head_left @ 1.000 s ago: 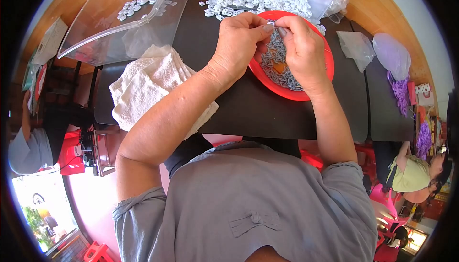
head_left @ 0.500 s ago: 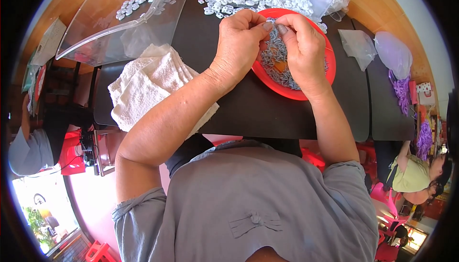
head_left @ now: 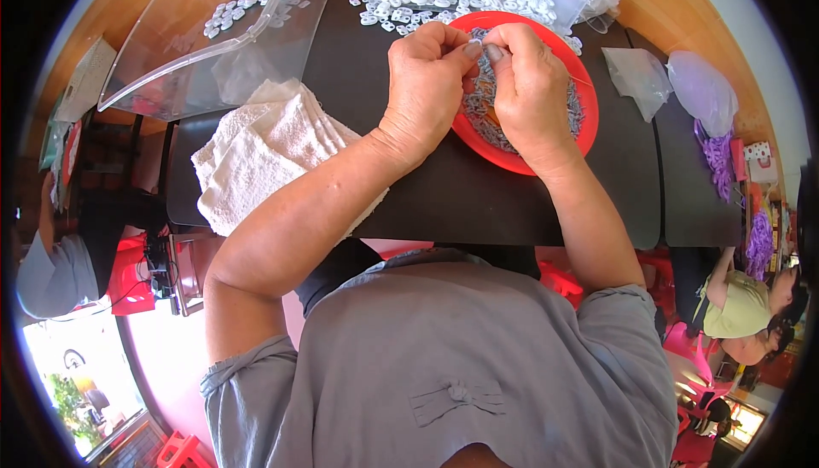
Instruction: Attaching small white plastic clips or buttons to blue chain links by hand.
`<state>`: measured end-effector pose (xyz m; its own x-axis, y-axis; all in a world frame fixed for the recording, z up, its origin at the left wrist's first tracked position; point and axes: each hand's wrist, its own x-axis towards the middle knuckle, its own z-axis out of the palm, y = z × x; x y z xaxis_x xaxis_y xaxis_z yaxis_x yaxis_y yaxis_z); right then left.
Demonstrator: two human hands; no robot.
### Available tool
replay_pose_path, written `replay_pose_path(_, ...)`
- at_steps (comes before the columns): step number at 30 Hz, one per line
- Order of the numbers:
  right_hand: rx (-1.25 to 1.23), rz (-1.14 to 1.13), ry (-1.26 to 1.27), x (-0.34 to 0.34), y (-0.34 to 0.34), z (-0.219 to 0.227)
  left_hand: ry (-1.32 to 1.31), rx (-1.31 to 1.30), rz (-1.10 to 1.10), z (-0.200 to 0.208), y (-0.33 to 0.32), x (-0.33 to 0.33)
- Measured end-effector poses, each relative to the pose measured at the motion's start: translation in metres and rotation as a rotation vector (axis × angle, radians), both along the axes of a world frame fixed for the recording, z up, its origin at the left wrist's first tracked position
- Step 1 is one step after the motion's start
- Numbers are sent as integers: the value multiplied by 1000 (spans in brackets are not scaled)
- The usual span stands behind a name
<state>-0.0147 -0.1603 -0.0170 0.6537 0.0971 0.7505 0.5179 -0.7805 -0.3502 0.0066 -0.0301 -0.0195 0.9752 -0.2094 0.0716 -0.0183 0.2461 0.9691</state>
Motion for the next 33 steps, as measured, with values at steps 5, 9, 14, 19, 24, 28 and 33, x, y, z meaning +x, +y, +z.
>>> replay_pose_path(5,60,6,-27,0,6,-5,4,-102,45,2,-1,-6)
replay_pose_path(9,193,68,-10,-1,5,-1,-124,-110,47,4,-1,-4)
replay_pose_path(14,273,143,21,-1,0,2,-21,-54,20,9,2,-5)
replay_pose_path(19,261,132,77,1,-3,-1,-9,-35,-3,4,0,-2)
replay_pose_path(24,175,57,97,2,0,-2,-1,-3,25,3,-1,-3)
replay_pose_path(28,162,28,82,0,7,-2,-8,-43,77,-1,-3,-3)
replay_pose_path(33,145,2,-43,1,14,-4,-86,-54,105,-9,-5,-1)
